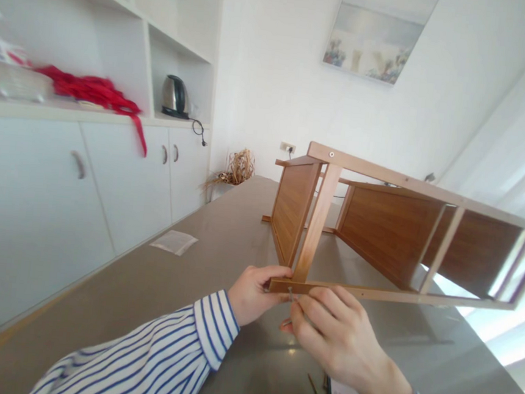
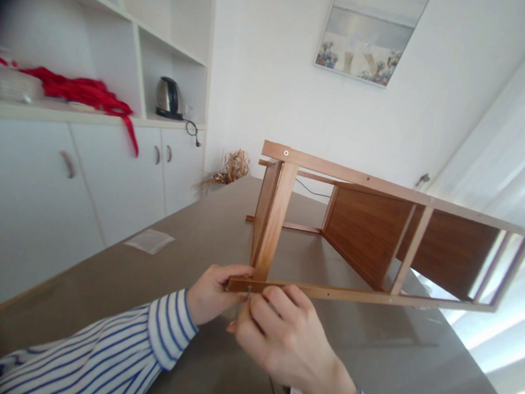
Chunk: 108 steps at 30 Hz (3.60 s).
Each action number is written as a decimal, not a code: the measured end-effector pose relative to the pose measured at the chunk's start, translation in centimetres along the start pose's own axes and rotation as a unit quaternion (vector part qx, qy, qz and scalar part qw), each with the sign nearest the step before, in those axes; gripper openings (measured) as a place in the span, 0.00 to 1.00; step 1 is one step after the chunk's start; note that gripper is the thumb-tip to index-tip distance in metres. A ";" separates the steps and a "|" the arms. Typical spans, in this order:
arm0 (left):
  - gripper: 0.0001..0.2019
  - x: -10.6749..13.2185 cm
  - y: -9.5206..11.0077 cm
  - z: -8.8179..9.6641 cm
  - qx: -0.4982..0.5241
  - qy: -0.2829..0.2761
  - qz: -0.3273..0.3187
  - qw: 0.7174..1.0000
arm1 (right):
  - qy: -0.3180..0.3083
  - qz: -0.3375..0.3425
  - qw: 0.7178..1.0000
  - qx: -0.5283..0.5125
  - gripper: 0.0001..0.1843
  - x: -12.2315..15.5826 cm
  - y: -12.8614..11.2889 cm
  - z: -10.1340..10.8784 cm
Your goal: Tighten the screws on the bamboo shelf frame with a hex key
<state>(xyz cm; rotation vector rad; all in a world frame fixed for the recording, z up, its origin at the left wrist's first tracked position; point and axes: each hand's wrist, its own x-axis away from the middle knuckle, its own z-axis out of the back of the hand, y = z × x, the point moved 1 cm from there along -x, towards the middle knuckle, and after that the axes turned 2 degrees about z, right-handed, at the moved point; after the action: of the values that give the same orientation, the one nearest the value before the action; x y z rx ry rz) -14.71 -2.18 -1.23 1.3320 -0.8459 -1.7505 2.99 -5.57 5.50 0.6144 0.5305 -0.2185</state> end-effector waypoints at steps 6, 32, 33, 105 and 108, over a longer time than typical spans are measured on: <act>0.15 0.0 -0.4 0.0 -0.019 0.014 0.007 1.000 | 0.005 -0.024 0.999 -0.020 0.05 0.5 -0.1 -0.9; 0.14 0.0 -0.3 -0.1 -0.001 0.000 0.018 1.000 | -0.030 -0.036 0.999 -0.020 0.08 0.2 -0.7 -0.8; 0.14 0.0 -0.2 -0.1 -0.005 0.000 0.017 1.000 | -0.032 -0.034 0.999 -0.025 0.08 0.2 -0.7 -0.7; 0.13 0.5 0.3 -0.1 -0.066 -0.019 -0.002 0.998 | -0.039 -0.089 0.990 -0.107 0.06 0.7 -2.9 -0.8; 0.13 0.5 0.3 -0.2 -0.072 -0.016 0.001 0.997 | -0.032 -0.095 0.988 -0.119 0.06 0.7 -3.1 -1.1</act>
<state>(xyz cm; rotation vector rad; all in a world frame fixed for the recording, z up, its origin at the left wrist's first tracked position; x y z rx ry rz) -14.59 -2.76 -1.23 1.2100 -0.7233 -1.7996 2.12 -7.40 2.86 0.3229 0.5447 -0.3472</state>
